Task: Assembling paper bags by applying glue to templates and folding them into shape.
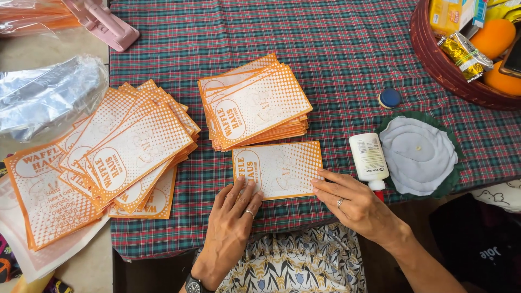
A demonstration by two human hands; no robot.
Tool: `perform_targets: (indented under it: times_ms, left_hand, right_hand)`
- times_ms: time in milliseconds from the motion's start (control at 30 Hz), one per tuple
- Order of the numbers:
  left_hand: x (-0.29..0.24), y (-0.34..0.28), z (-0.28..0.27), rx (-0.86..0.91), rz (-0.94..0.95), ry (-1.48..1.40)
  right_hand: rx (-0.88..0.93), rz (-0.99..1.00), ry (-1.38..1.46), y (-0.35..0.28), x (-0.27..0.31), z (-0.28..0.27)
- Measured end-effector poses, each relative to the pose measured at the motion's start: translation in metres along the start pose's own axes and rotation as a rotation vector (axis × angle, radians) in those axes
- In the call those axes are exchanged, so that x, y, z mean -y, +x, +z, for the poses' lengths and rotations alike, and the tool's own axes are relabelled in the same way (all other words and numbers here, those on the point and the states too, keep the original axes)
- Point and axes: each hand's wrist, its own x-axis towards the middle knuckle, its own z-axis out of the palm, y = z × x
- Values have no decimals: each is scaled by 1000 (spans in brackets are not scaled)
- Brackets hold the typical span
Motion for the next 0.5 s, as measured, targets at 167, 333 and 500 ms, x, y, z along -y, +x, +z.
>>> perform_targets:
  times_ms: [167, 333, 500]
  left_hand:
    - [7, -3, 6, 39, -15, 47]
    - [11, 0, 5, 33, -4, 97]
    - [13, 1, 6, 14, 7, 94]
  right_hand:
    - [34, 35, 18, 0, -2, -1]
    - [17, 50, 49, 1, -3, 1]
    - [18, 53, 44, 6, -3, -2]
